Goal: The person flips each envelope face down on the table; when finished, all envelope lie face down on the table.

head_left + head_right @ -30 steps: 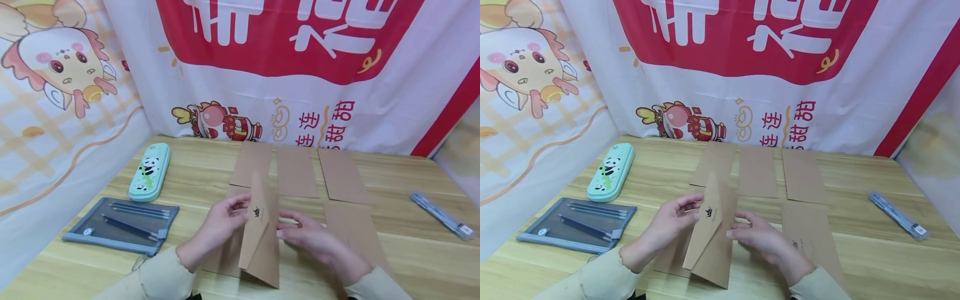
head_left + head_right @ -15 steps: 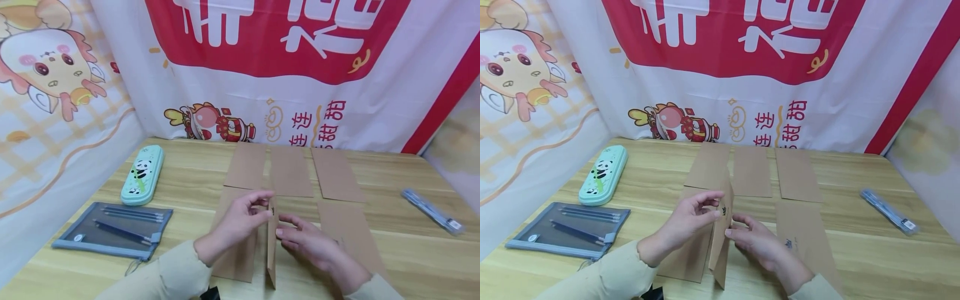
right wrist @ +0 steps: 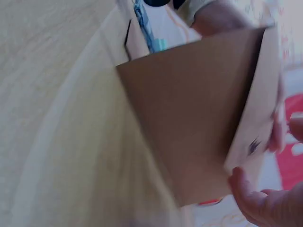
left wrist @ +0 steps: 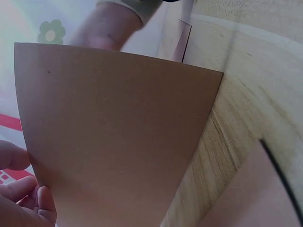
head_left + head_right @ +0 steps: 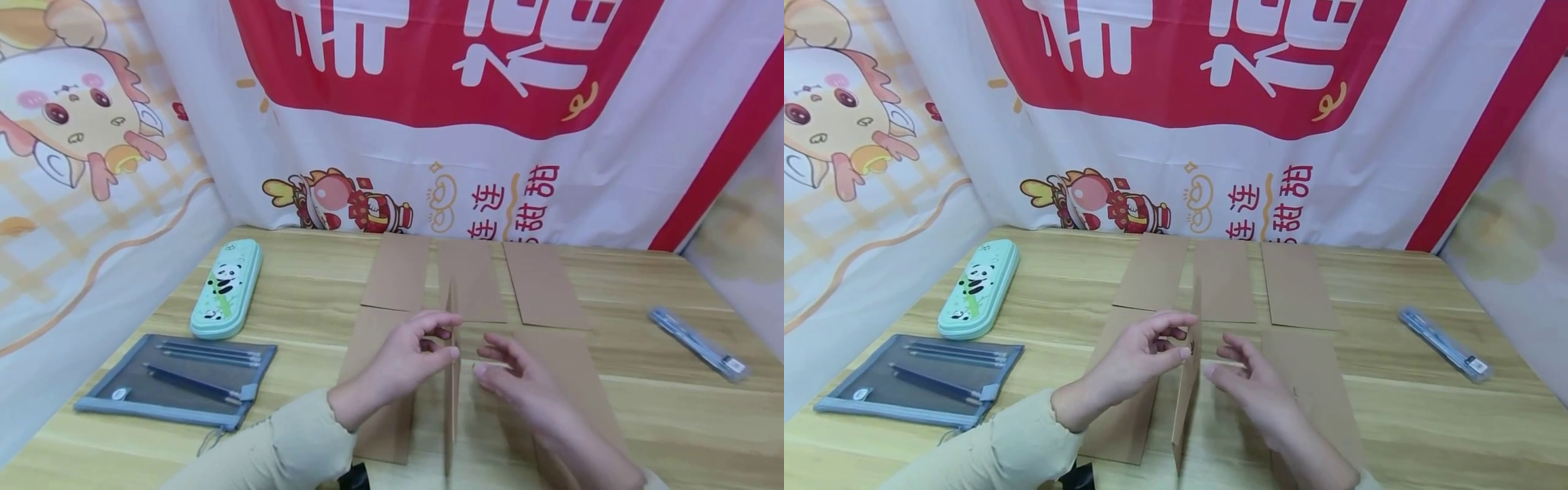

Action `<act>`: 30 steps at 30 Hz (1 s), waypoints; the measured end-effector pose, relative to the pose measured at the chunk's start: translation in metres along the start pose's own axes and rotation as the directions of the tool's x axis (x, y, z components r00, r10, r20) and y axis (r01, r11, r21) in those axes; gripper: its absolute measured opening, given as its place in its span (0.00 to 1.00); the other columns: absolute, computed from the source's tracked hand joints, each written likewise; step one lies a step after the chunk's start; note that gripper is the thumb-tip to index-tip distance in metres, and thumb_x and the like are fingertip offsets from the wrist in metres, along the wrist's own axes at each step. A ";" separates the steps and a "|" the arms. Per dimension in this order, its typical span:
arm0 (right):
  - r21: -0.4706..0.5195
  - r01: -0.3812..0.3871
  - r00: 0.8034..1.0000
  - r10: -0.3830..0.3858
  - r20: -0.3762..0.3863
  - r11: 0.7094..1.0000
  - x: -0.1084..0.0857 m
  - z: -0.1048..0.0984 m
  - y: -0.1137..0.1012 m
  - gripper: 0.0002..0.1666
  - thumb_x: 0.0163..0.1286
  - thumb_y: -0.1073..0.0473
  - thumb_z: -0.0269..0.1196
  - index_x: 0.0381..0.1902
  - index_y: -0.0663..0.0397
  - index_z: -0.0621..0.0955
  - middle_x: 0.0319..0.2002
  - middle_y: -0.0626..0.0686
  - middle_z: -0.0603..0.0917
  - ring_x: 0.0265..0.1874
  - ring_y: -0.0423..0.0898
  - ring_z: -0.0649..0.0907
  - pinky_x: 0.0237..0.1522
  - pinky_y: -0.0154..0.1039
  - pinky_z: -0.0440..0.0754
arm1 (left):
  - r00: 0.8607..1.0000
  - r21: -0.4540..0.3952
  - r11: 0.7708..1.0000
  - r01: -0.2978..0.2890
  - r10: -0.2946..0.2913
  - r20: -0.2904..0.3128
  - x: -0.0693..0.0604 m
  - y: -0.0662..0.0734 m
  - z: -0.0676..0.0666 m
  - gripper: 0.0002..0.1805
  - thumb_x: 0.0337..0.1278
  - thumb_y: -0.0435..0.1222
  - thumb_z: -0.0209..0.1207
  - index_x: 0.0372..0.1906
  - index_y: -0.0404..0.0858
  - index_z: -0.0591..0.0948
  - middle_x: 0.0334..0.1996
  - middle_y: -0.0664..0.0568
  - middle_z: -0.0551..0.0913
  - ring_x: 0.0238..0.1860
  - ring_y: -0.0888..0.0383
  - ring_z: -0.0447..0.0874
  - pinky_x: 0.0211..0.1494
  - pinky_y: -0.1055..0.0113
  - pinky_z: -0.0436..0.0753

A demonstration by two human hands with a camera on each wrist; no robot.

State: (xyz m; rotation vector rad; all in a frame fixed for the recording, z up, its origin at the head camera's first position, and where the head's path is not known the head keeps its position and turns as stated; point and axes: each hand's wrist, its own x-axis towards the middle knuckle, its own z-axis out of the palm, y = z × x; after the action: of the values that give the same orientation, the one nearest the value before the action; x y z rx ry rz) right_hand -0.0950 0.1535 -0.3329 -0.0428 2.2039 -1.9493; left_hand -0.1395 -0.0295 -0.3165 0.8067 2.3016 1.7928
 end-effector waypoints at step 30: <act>0.023 0.045 0.998 -0.044 -0.047 0.999 0.005 0.038 -0.018 0.51 0.51 0.71 0.62 0.72 0.49 0.54 0.28 0.49 0.65 0.17 0.36 0.66 0.15 0.28 0.69 | 0.997 -0.359 0.933 -0.035 0.055 0.047 -0.011 -0.022 0.010 0.24 0.71 0.39 0.37 0.66 0.30 0.62 0.66 0.42 0.62 0.54 0.55 0.68 0.55 0.55 0.75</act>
State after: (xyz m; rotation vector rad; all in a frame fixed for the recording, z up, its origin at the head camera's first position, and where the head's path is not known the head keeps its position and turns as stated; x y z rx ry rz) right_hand -0.0961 0.1133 -0.3199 -0.0446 2.2265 -2.0197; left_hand -0.1337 -0.0295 -0.3422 0.8368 1.8509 2.0920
